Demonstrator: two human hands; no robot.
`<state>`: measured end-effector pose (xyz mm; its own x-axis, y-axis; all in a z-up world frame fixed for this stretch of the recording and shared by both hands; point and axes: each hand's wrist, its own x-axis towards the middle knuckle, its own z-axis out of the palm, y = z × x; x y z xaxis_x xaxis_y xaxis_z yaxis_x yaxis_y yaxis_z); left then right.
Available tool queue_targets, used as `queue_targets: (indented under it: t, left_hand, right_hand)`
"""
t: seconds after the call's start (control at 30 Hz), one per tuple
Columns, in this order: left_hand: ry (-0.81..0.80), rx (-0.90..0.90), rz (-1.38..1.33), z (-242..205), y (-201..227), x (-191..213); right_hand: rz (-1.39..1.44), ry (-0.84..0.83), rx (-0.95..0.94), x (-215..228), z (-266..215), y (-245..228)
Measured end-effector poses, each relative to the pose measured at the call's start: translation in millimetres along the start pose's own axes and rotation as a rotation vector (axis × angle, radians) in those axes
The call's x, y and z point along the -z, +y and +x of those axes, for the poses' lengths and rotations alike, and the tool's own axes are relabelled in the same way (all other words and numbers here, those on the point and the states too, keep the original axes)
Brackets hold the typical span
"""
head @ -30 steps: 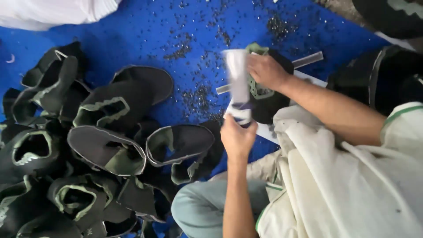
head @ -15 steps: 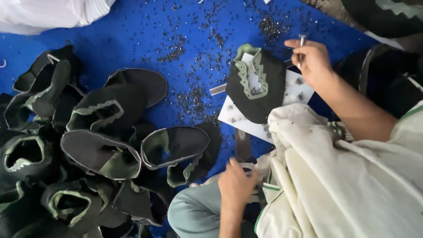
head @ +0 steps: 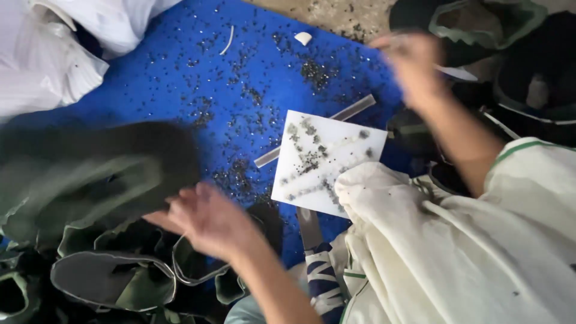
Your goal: The person punches holes or sets components into shoe uppers using a punch tool and a mallet.
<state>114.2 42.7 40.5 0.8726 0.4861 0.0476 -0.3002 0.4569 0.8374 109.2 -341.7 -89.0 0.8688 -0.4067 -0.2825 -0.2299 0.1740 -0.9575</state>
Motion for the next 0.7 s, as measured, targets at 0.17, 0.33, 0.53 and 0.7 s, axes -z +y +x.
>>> queue_targets:
  t: [0.17,0.33,0.53,0.7]
  left_hand:
    - [-0.045,0.332,0.173,-55.3,10.3,153.0]
    - [-0.171,0.544,0.560,-91.9,-4.5,100.1]
    - [-0.540,-0.150,0.622,-74.8,39.9,2.0]
    - [-0.720,-0.075,0.825,-90.7,30.9,42.1]
  right_hand:
    - [-1.179,0.472,0.657,161.3,8.5,50.6]
    - [-0.183,0.087,0.341,67.8,-18.5,-0.3]
    - [-0.171,-0.764,-0.172,-83.4,-73.0,-48.0]
    - [-0.175,-0.937,-0.036,-88.5,-106.4,-44.9]
